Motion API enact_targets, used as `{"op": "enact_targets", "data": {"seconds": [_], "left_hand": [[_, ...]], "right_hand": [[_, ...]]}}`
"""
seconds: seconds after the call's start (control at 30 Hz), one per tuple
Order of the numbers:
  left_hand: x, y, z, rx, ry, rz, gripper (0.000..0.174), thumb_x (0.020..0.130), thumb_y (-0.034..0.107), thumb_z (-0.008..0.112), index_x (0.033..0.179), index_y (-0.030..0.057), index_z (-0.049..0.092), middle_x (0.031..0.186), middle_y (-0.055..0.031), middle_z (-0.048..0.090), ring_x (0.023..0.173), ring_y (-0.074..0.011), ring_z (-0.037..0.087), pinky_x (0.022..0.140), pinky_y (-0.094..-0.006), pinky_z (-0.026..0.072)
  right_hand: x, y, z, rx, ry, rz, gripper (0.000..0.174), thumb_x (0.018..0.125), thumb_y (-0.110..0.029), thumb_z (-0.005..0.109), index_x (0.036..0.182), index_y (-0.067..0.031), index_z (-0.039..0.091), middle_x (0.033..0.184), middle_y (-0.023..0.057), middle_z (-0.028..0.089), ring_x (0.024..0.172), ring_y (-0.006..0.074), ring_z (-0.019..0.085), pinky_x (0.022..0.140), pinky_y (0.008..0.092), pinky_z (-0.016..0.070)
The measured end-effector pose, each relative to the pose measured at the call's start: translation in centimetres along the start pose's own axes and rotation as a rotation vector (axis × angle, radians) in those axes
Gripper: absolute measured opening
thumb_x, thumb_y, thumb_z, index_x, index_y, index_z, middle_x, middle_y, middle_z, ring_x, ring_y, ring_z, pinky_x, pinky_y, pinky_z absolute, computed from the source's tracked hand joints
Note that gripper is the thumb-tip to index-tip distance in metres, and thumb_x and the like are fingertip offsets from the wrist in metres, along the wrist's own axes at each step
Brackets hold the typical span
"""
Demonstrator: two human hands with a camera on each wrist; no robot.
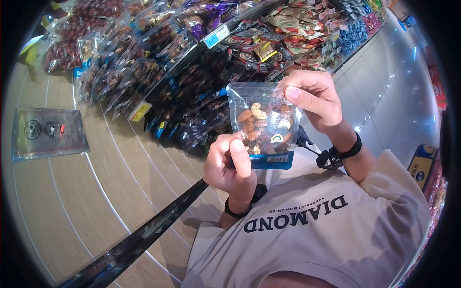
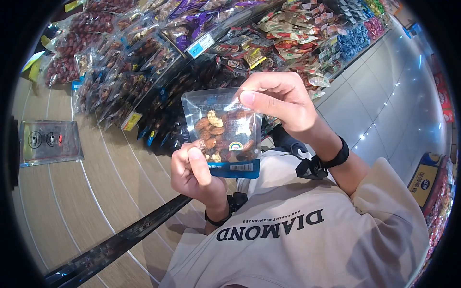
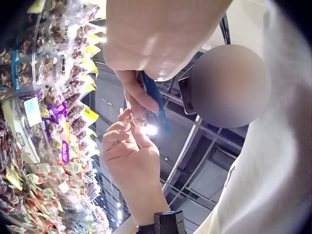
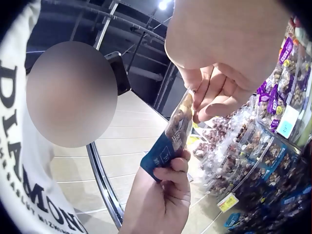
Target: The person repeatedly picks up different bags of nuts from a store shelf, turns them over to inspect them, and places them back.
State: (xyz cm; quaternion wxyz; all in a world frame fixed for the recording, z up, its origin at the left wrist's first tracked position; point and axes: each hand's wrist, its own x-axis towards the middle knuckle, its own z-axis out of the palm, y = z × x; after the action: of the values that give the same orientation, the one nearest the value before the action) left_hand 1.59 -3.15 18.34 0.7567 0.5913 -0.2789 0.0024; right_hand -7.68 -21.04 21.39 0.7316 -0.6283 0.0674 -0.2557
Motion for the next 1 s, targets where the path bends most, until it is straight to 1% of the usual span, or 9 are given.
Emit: {"op": "enact_targets", "data": {"seconds": [0.1,0.13,0.17,0.2,0.27,0.53,0.6,0.83,1.0], "left_hand": [[-0.3,-0.3,0.0,0.022,0.010,0.079,0.017,0.097,0.008,0.061,0.091,-0.0065,0.066,0.078,-0.0073,0.066,0.059,-0.0059,0.048,0.053,-0.0222,0.0349],[-0.5,0.2,0.0,0.029,0.012,0.078,0.017,0.097,0.008,0.061,0.091,-0.0065,0.066,0.078,-0.0073,0.066,0.059,-0.0059,0.048,0.053,-0.0222,0.0349],[-0.4,0.9,0.0,0.097,-0.007,0.061,0.017,0.096,0.009,0.059,0.087,-0.0060,0.061,0.079,-0.0095,0.066,0.065,-0.0096,0.052,0.059,-0.0249,0.0396],[-0.4,1.4,0.0,0.162,-0.024,0.045,0.019,0.096,0.009,0.056,0.083,-0.0054,0.056,0.080,-0.0117,0.066,0.072,-0.0133,0.056,0.066,-0.0276,0.0442],[-0.7,1.4,0.0,0.159,-0.013,0.057,0.020,0.096,0.010,0.056,0.084,-0.0055,0.056,0.080,-0.0120,0.066,0.071,-0.0134,0.056,0.065,-0.0276,0.0442],[-1.0,1.1,0.1,0.178,0.031,0.156,0.021,0.095,0.010,0.056,0.083,-0.0066,0.056,0.073,-0.0121,0.063,0.066,-0.0134,0.055,0.062,-0.0274,0.0425],[-0.9,0.8,-0.3,0.162,-0.025,0.301,0.013,0.095,0.003,0.060,0.093,-0.0090,0.063,0.076,-0.0148,0.069,0.059,-0.0133,0.057,0.052,-0.0244,0.0426],[-0.9,1.1,-1.0,0.244,-0.073,0.337,0.010,0.095,0.002,0.060,0.094,-0.0076,0.062,0.077,-0.0174,0.070,0.061,-0.0218,0.065,0.057,-0.0294,0.0517],[-0.7,1.3,-1.0,0.233,-0.069,0.345,0.008,0.094,0.001,0.060,0.093,-0.0070,0.062,0.078,-0.0178,0.070,0.063,-0.0229,0.067,0.059,-0.0301,0.0537]], "right_hand": [[-0.2,0.1,0.0,-0.001,-0.028,0.004,0.019,0.100,-0.011,0.062,0.098,0.0050,0.071,0.092,0.0063,0.070,0.085,0.0101,0.062,0.078,0.0264,0.0482],[-0.3,0.3,-0.1,-0.010,-0.010,0.026,0.021,0.099,-0.013,0.062,0.096,0.0056,0.071,0.092,0.0096,0.071,0.085,0.0132,0.064,0.078,0.0279,0.0486],[-0.3,0.4,0.0,-0.019,0.007,0.044,0.023,0.097,-0.015,0.062,0.095,0.0061,0.070,0.093,0.0129,0.071,0.085,0.0163,0.065,0.078,0.0294,0.0490],[-0.3,0.3,-0.1,-0.015,0.002,0.042,0.023,0.097,-0.015,0.062,0.095,0.0061,0.070,0.093,0.0129,0.071,0.085,0.0163,0.065,0.078,0.0294,0.0490],[-0.4,0.1,-0.4,-0.002,-0.068,-0.021,0.021,0.100,-0.012,0.061,0.099,0.0064,0.071,0.092,0.0088,0.071,0.085,0.0120,0.064,0.078,0.0268,0.0491],[-0.9,0.4,-0.4,-0.018,-0.077,-0.103,0.020,0.099,-0.008,0.061,0.103,0.0069,0.072,0.094,0.0107,0.072,0.084,0.0126,0.065,0.075,0.0276,0.0498],[-0.9,0.5,-0.6,-0.016,-0.081,-0.108,0.019,0.099,-0.008,0.061,0.104,0.0066,0.072,0.094,0.0107,0.072,0.083,0.0123,0.064,0.074,0.0274,0.0497],[-0.9,0.7,-0.5,0.007,-0.090,-0.107,0.019,0.099,-0.009,0.063,0.105,0.0060,0.073,0.094,0.0099,0.072,0.081,0.0105,0.063,0.071,0.0259,0.0489],[-0.6,0.9,-0.5,0.013,-0.098,-0.119,0.018,0.099,-0.009,0.064,0.105,0.0060,0.073,0.093,0.0097,0.072,0.079,0.0101,0.063,0.070,0.0259,0.0489]]}}
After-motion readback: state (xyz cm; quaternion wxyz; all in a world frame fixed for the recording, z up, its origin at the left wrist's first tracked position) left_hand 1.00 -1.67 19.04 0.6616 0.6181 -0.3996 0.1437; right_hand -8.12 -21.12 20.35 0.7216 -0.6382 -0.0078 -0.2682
